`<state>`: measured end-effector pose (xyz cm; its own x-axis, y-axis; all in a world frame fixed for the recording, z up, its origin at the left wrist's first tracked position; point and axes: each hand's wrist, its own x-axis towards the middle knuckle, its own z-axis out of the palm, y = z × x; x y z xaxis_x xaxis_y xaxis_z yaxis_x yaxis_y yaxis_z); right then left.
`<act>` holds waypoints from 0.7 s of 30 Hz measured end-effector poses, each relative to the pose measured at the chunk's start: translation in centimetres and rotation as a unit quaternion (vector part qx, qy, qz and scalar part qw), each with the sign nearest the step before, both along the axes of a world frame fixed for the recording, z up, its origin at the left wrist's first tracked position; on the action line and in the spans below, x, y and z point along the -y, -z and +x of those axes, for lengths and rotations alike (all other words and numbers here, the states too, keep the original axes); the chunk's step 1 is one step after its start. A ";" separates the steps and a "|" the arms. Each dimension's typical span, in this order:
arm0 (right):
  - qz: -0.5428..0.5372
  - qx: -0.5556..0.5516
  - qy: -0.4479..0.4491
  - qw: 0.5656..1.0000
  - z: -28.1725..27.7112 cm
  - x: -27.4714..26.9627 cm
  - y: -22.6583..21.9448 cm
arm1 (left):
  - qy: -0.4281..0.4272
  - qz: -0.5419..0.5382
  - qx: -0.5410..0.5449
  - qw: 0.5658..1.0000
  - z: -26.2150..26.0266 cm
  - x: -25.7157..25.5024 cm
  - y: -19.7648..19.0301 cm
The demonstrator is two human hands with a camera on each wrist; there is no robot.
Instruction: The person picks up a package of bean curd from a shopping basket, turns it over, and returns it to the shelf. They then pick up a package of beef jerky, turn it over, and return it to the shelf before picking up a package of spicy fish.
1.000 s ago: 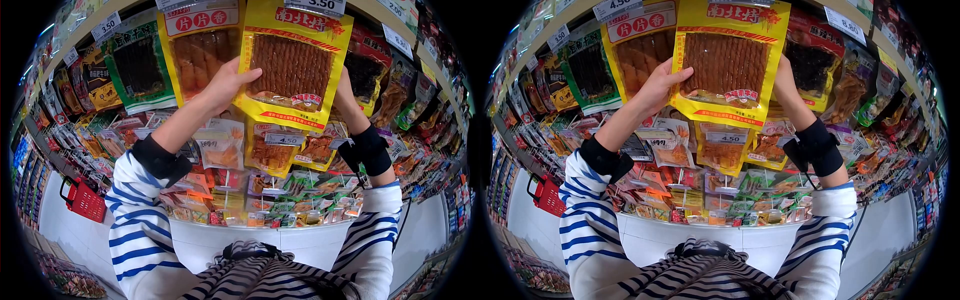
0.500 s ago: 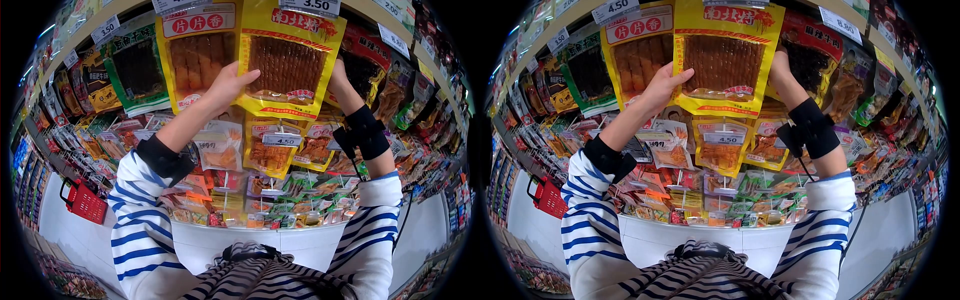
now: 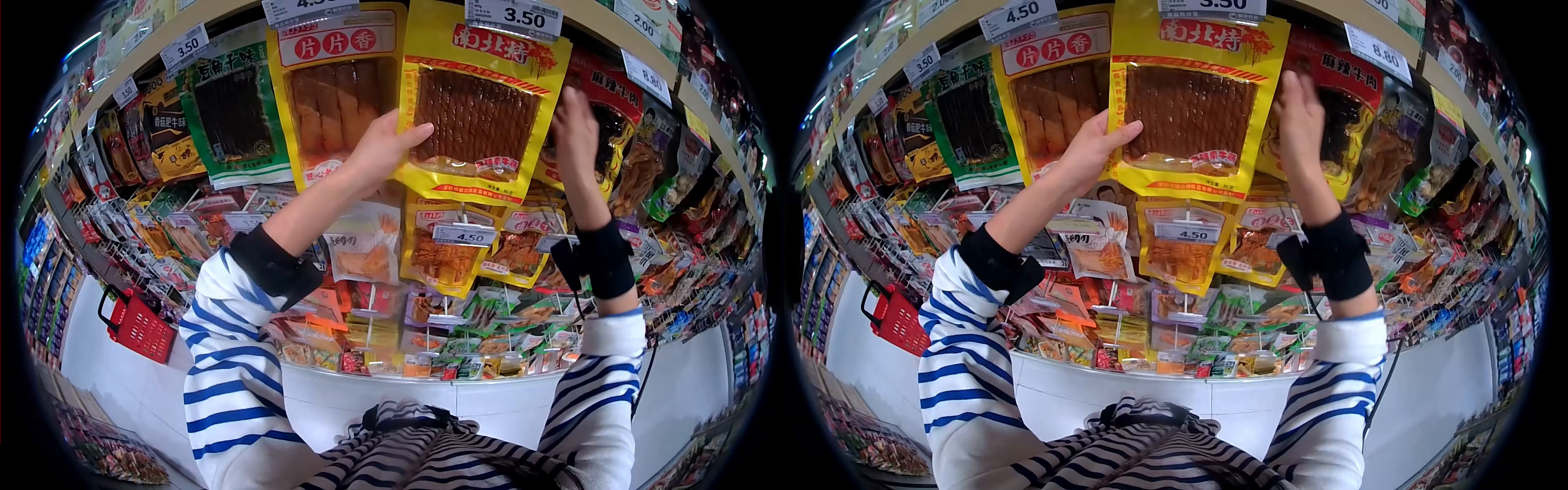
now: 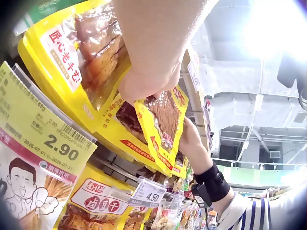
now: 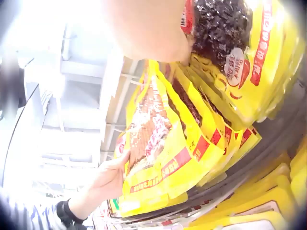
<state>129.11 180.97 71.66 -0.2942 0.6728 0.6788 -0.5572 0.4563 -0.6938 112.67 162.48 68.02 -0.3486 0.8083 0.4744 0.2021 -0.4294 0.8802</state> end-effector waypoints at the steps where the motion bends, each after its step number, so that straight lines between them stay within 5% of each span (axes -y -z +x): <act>1: 0.078 -0.090 -0.009 0.993 0.7 0.5 0.2 | -0.002 0.005 -0.009 1.000 0.0 0.0 0.1; 3: 0.156 -0.138 0.011 0.978 1.9 1.7 0.2 | -0.004 0.010 -0.016 1.000 -0.2 -0.1 0.3; 7: 0.072 0.054 0.005 0.996 3.0 2.8 1.9 | 0.019 0.008 0.021 1.000 -0.3 -0.2 0.6; 14: 0.077 0.088 -0.044 0.992 1.9 3.0 4.5 | 0.017 0.008 0.023 1.000 -0.6 0.1 0.8; 17: 0.024 0.206 -0.099 0.973 2.4 4.0 3.6 | 0.015 0.018 0.033 0.999 -0.5 0.0 0.8; 21: 0.042 0.204 -0.081 0.975 1.6 3.0 4.3 | -0.095 0.010 -0.017 0.995 -0.2 -0.1 0.6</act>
